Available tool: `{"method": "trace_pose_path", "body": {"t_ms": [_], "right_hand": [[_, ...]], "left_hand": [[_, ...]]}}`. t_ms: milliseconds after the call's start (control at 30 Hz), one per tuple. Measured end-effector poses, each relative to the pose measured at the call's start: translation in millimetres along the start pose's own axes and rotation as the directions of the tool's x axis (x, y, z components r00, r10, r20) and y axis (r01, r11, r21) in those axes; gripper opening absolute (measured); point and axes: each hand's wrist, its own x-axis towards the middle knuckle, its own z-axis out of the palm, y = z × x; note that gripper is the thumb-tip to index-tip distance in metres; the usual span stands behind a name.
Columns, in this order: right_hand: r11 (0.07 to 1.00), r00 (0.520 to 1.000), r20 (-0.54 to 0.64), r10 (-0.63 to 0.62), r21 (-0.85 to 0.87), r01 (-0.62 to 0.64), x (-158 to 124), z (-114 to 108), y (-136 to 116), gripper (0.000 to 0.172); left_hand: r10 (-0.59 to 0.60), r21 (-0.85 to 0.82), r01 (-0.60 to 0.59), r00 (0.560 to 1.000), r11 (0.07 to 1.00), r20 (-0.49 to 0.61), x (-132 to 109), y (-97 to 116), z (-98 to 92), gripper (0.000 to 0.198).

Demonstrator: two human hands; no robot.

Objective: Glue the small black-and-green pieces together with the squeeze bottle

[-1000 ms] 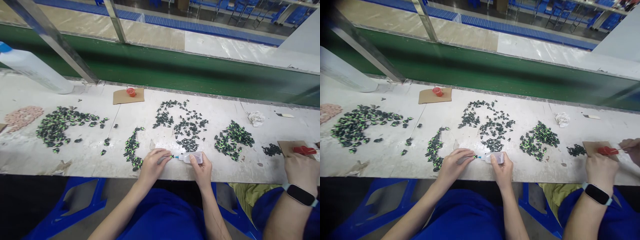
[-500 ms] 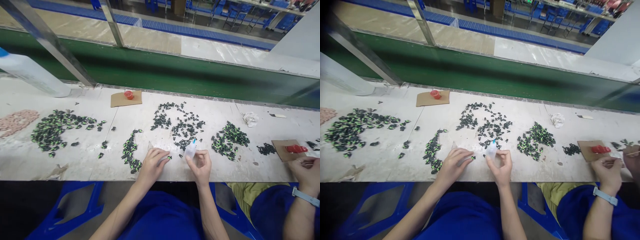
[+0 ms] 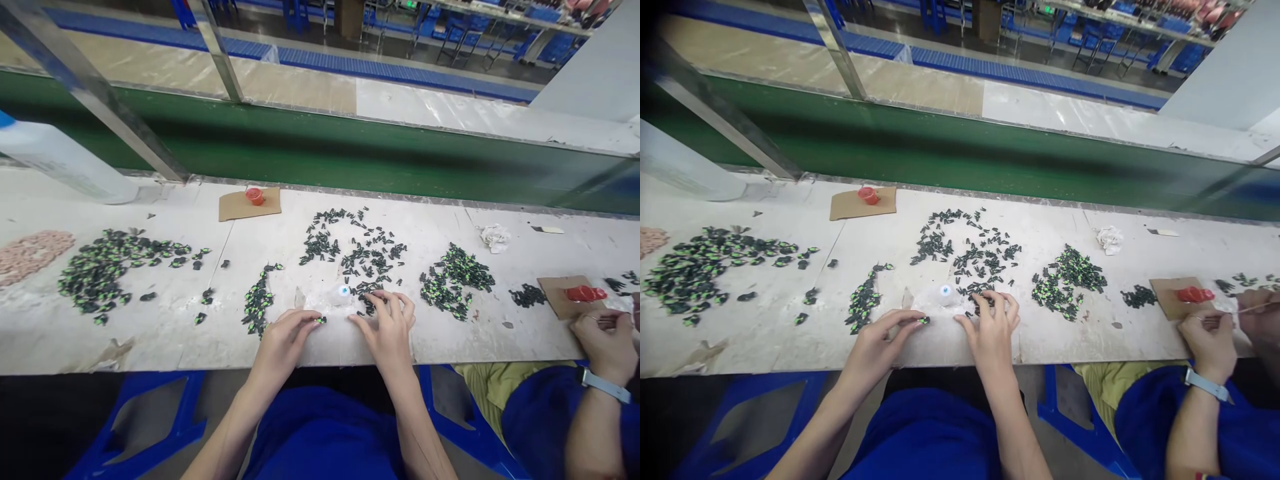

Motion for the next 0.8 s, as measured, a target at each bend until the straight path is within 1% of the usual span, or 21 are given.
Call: {"method": "trace_pose_path", "body": {"t_ms": [67,100,200,267,333,400,467,533,633,733,800], "right_hand": [[0.997,1.0,-0.02,0.018,-0.074,-0.019,-6.9,-4.3,2.8,0.011],[0.996,1.0,-0.017,0.021,-0.088,-0.023,-8.8,-4.2,3.3,0.007],[0.998,0.999,0.003,0.036,-0.052,-0.035,-9.2,-0.5,2.8,0.012],[0.997,0.999,0.019,0.045,0.058,-0.046,-7.8,-0.6,1.7,0.015],[0.965,0.994,0.078,0.073,0.245,-0.09,-7.8,-5.0,-0.8,0.015],[0.883,0.977,0.177,0.117,0.433,-0.184,-9.5,-12.1,-5.4,0.013],[0.799,0.958,0.25,0.14,0.543,-0.259,-11.7,-18.9,-11.6,0.012],[0.764,0.958,0.26,0.123,0.591,-0.258,-13.0,-23.0,-17.4,0.011],[0.761,0.966,0.243,0.091,0.608,-0.225,-13.3,-23.2,-21.6,0.011],[0.745,0.966,0.239,0.102,0.625,-0.234,-14.7,-19.5,-20.6,0.01],[0.712,0.958,0.257,0.125,0.649,-0.267,-16.9,-17.2,-19.1,0.01]], "left_hand": [[-0.04,-0.05,0.04,0.999,0.998,-0.008,-0.3,6.6,1.2,0.012],[-0.052,-0.072,0.052,0.999,0.996,-0.01,-0.6,9.4,2.7,0.013],[-0.068,-0.119,0.066,0.998,0.991,-0.009,-2.2,15.8,8.2,0.015],[-0.064,-0.142,0.063,0.998,0.988,-0.003,-3.2,19.2,11.3,0.017],[-0.064,-0.155,0.065,0.998,0.986,0.01,-3.8,22.6,13.9,0.017],[-0.072,-0.162,0.074,0.997,0.984,0.016,-3.9,25.4,16.3,0.016],[-0.07,-0.168,0.072,0.997,0.983,0.019,-3.8,27.3,18.4,0.016],[-0.052,-0.169,0.055,0.998,0.984,0.021,-3.7,27.9,20.0,0.016],[-0.022,-0.168,0.028,0.999,0.985,0.038,-4.0,27.8,21.1,0.015],[-0.027,-0.176,0.035,0.998,0.984,0.051,-4.3,28.0,21.3,0.014],[-0.045,-0.193,0.056,0.997,0.98,0.059,-3.8,28.7,21.3,0.014]]}}
